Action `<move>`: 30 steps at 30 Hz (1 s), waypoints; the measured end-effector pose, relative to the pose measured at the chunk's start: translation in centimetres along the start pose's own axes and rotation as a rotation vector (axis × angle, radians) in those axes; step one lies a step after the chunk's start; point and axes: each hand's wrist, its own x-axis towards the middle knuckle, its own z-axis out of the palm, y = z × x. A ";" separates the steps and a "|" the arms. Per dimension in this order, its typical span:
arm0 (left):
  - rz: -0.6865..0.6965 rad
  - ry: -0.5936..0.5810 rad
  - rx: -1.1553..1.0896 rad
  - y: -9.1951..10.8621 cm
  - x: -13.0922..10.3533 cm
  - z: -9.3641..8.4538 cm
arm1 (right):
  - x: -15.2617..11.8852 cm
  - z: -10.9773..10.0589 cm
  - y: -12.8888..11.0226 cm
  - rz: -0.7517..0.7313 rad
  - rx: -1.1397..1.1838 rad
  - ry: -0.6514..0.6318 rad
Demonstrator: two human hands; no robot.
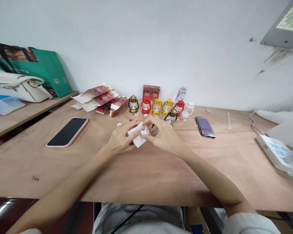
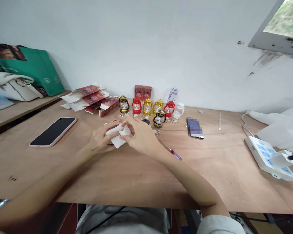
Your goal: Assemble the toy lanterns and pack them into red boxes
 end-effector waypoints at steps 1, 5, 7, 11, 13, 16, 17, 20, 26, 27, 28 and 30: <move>0.005 -0.002 0.001 0.0 0.0 0.0 | 0.0 0.1 0.1 0.008 0.016 -0.001; 0.006 0.001 0.003 -0.1 -0.3 0.3 | 0.2 0.6 0.4 0.018 0.097 -0.003; 0.004 0.002 0.000 -0.2 -0.5 0.4 | 0.2 0.7 0.5 0.029 0.132 -0.012; 0.024 -0.004 0.016 -0.2 -0.7 0.5 | 0.2 0.7 0.5 0.043 0.133 -0.029; 0.038 0.008 0.023 -0.2 -0.7 0.4 | 0.2 0.6 0.5 0.041 0.116 -0.024; 0.062 0.042 -0.008 -0.2 -0.4 0.3 | 0.2 0.5 0.5 0.058 0.084 -0.015; 0.067 0.051 -0.023 -0.3 -0.3 0.3 | 0.2 0.5 0.5 0.067 0.076 -0.013; 0.078 0.063 -0.033 -0.2 -0.1 0.2 | 0.2 0.5 0.5 0.082 0.084 -0.009; 0.083 0.081 -0.046 0.0 -0.1 0.2 | 0.4 0.3 0.6 0.142 0.130 -0.042; 0.086 0.078 -0.044 0.0 -0.1 0.2 | 0.5 0.3 0.7 0.136 0.111 -0.047; 0.091 0.075 -0.041 0.0 -0.1 0.2 | 0.5 0.3 0.8 0.121 0.089 -0.052; 0.095 0.073 -0.038 0.1 -0.1 0.2 | 0.5 0.3 0.9 0.079 0.051 -0.059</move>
